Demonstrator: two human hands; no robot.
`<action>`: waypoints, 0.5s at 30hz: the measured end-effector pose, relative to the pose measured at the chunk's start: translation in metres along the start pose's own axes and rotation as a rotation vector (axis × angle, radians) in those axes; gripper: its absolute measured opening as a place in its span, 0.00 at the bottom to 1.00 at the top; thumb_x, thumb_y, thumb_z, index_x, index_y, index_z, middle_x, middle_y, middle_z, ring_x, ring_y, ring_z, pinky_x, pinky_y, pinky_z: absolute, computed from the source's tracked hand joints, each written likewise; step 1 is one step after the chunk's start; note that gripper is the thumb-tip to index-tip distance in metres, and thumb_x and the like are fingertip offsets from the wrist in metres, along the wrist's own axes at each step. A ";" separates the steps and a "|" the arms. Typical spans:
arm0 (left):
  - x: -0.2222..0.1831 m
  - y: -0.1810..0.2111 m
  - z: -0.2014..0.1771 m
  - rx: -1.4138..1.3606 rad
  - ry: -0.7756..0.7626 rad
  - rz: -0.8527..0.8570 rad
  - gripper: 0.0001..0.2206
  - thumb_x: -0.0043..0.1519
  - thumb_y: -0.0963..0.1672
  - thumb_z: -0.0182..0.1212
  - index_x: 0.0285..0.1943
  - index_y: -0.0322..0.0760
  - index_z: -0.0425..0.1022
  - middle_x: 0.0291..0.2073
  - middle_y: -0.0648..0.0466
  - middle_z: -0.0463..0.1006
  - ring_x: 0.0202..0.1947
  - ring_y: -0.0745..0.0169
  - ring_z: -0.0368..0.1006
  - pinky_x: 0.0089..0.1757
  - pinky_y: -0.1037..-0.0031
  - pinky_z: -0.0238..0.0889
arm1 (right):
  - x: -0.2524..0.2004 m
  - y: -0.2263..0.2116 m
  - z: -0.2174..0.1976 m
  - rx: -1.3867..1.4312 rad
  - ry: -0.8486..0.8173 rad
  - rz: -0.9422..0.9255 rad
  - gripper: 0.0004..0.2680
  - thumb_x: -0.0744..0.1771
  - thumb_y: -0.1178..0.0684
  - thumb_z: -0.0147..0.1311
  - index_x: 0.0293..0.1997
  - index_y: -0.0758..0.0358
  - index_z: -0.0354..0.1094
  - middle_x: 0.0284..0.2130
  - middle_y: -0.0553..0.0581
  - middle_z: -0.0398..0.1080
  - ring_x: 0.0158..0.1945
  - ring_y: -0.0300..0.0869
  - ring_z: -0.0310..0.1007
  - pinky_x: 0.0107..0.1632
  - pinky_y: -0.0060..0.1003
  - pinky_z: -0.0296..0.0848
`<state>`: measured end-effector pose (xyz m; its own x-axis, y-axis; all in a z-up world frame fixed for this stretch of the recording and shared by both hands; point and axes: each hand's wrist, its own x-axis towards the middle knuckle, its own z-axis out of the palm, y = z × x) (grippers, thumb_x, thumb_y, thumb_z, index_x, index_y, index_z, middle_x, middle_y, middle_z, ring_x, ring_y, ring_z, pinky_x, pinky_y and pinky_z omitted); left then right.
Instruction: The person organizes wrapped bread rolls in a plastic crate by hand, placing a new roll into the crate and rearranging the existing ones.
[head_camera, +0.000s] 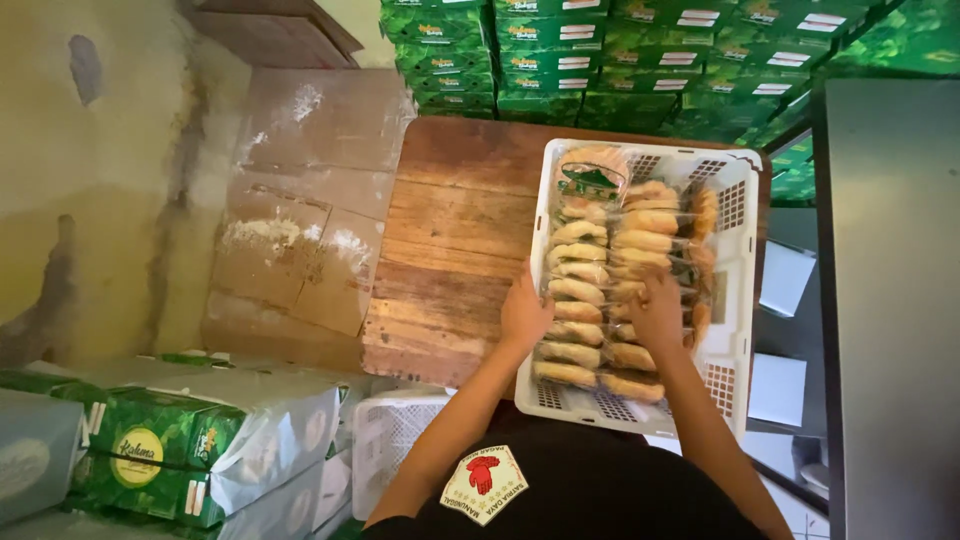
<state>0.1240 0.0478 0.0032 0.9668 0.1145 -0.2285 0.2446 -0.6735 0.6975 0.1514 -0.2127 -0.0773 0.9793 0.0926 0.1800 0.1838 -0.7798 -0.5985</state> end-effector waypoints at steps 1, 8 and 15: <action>0.002 -0.003 0.003 0.022 -0.004 -0.011 0.34 0.60 0.45 0.57 0.75 0.26 0.51 0.54 0.32 0.71 0.55 0.29 0.72 0.49 0.47 0.72 | -0.017 0.015 0.001 -0.055 -0.051 0.034 0.16 0.64 0.56 0.56 0.58 0.52 0.70 0.55 0.59 0.64 0.60 0.59 0.67 0.62 0.51 0.68; -0.001 0.006 -0.002 0.039 -0.011 -0.025 0.34 0.60 0.45 0.56 0.76 0.27 0.52 0.55 0.34 0.72 0.56 0.32 0.72 0.51 0.48 0.71 | -0.081 0.026 -0.011 -0.172 -0.176 -0.079 0.16 0.61 0.53 0.57 0.53 0.51 0.75 0.59 0.62 0.68 0.60 0.59 0.70 0.61 0.51 0.70; -0.002 0.000 0.000 0.016 -0.011 0.023 0.35 0.61 0.43 0.56 0.78 0.26 0.47 0.56 0.32 0.70 0.57 0.33 0.72 0.50 0.52 0.72 | -0.067 0.014 -0.015 -0.182 -0.207 0.015 0.15 0.62 0.53 0.57 0.54 0.47 0.75 0.62 0.60 0.68 0.63 0.58 0.69 0.62 0.49 0.70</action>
<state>0.1221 0.0479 0.0033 0.9713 0.0906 -0.2198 0.2207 -0.6874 0.6919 0.0872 -0.2392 -0.0865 0.9818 0.1900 -0.0029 0.1687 -0.8788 -0.4465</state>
